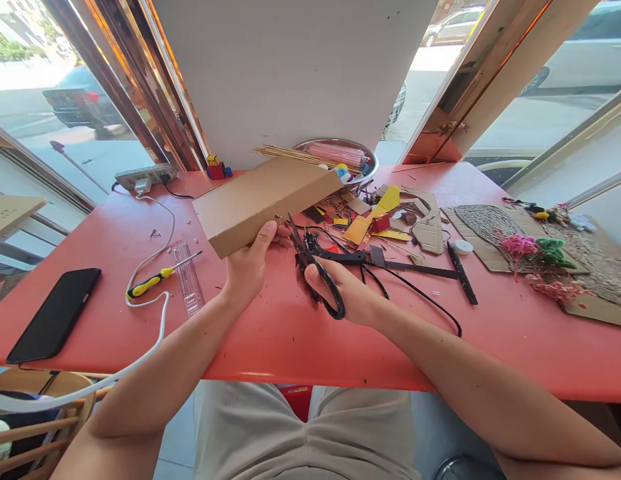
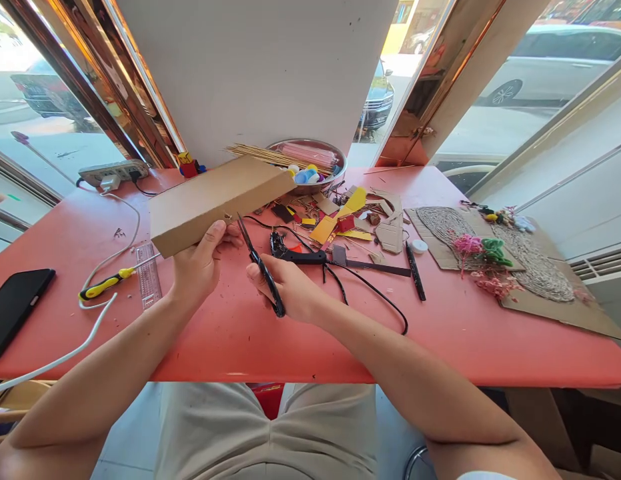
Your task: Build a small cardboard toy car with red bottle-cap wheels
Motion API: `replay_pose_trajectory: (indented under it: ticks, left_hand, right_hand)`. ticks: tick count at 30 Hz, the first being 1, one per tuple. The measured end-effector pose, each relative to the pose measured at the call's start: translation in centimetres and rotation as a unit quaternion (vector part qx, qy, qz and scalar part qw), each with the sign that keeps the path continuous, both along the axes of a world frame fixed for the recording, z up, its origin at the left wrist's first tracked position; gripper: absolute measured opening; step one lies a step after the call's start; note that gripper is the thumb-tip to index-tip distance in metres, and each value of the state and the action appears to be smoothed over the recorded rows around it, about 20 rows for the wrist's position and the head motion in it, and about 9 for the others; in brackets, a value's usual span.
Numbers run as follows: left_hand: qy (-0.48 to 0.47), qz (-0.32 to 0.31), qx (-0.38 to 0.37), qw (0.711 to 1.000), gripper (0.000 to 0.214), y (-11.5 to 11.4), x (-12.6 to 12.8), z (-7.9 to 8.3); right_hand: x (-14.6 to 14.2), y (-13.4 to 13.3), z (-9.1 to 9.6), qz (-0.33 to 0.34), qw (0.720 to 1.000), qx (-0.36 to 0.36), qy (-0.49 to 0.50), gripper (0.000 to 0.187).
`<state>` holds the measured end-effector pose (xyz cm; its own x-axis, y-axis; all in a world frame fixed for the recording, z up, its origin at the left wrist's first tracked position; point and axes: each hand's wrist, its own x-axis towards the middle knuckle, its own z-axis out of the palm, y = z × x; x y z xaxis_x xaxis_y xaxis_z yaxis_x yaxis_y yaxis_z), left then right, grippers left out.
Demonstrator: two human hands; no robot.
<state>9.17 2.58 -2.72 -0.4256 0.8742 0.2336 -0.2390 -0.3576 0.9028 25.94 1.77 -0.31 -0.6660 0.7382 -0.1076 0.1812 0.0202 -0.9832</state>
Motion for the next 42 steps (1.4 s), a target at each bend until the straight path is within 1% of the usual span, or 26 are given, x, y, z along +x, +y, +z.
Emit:
replay_pose_trajectory:
  ticks: [5, 11, 14, 18, 20, 22, 26, 28, 35, 38, 42]
  left_hand:
    - [0.032, -0.071, -0.023, 0.997, 0.049, -0.7, 0.5, 0.1]
    - [0.059, -0.11, -0.022, 0.992, 0.052, -0.6, 0.2, 0.5]
    - [0.044, -0.115, -0.029, 0.992, 0.048, -0.6, 0.1, 0.6]
    - [0.009, -0.121, -0.03, 0.992, 0.04, -0.9, 0.1, 0.9]
    - [0.009, -0.126, -0.026, 0.992, 0.039, -1.0, 0.1, 1.0]
    - [0.024, -0.129, -0.021, 0.991, 0.041, -1.0, 0.1, 0.9]
    - [0.062, -0.119, -0.011, 0.991, 0.049, -1.1, 0.3, 0.6]
    - [0.06, -0.12, -0.003, 0.991, 0.053, -1.1, 0.4, 0.5]
    - [0.041, -0.132, -0.022, 0.99, 0.056, -1.3, 0.3, 1.1]
    - [0.039, -0.131, -0.019, 0.99, 0.054, -1.3, 0.3, 1.2]
    - [0.032, -0.134, -0.012, 0.99, 0.056, -1.4, 0.6, 1.2]
  right_hand:
    - [0.0, 0.2, 0.3, -0.008, 1.0, -0.001, 0.008, 0.081]
    - [0.5, 0.2, 0.9, 0.012, 0.999, 0.002, -0.029, 0.079]
    - [0.6, 0.3, 0.9, 0.012, 0.999, 0.007, -0.033, 0.083]
    - [0.5, 0.3, 0.9, 0.036, 0.999, 0.028, -0.016, 0.084]
    - [0.6, 0.3, 0.9, 0.044, 0.998, 0.037, -0.013, 0.083]
    - [0.6, 0.2, 1.0, 0.042, 0.998, 0.051, -0.016, 0.083]
    - [0.9, 0.3, 0.9, 0.037, 0.991, 0.127, -0.038, 0.087]
    - [1.0, 0.3, 0.8, 0.041, 0.988, 0.144, -0.039, 0.089]
    - [1.0, 0.3, 0.9, 0.029, 0.986, 0.161, -0.046, 0.091]
    - [0.8, 0.1, 0.9, 0.023, 0.987, 0.153, -0.036, 0.088]
    - [0.5, -0.1, 0.6, 0.003, 0.99, 0.142, -0.027, 0.085]
